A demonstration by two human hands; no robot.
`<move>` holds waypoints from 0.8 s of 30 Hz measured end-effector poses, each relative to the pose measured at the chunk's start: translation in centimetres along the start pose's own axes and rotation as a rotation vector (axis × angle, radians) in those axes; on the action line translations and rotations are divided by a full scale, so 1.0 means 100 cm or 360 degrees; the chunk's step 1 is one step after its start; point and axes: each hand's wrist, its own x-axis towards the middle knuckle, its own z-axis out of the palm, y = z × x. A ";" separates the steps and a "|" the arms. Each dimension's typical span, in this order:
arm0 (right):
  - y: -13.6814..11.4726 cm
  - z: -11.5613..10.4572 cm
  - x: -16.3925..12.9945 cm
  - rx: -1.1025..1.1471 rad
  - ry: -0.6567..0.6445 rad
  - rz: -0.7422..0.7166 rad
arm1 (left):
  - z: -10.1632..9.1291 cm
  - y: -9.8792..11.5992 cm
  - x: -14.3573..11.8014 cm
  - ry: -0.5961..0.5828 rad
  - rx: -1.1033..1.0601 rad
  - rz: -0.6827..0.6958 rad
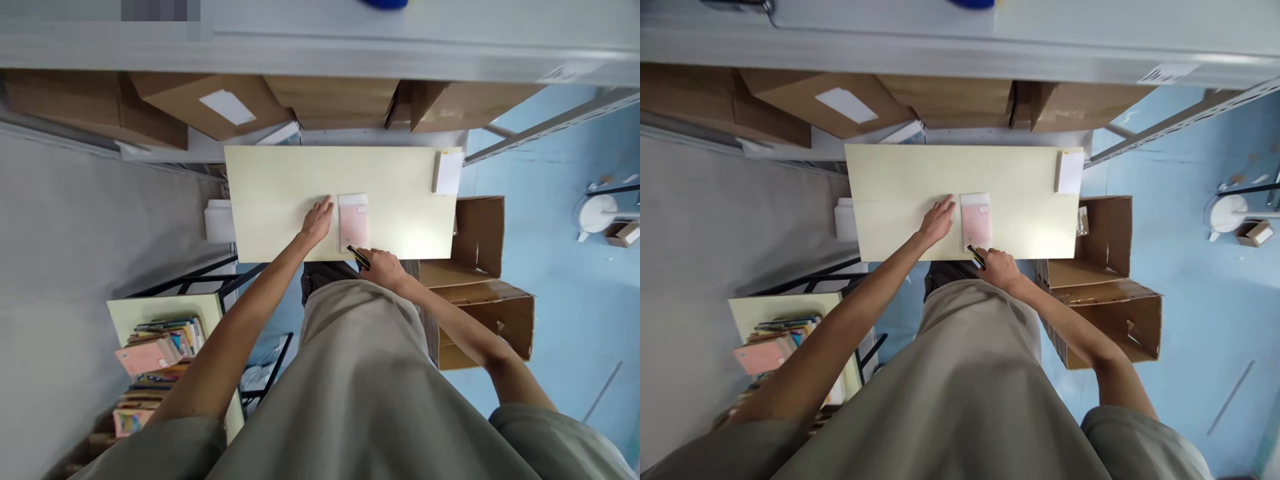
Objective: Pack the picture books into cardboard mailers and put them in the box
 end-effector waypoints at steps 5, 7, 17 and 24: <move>0.039 -0.072 -0.024 0.0083 0.0517 -0.0074 | -0.045 0.054 0.020 0.0021 0.0115 -0.0228; 0.053 -0.111 -0.032 0.0123 0.0839 -0.0072 | -0.076 0.086 0.033 0.0263 0.0079 -0.0141; 0.093 -0.327 0.006 -0.0029 0.1926 -0.0087 | -0.257 0.247 0.090 0.1106 -0.0024 0.0700; 0.089 -0.374 0.045 -0.0332 0.1673 -0.0018 | -0.268 0.269 0.091 0.1161 0.0035 0.0695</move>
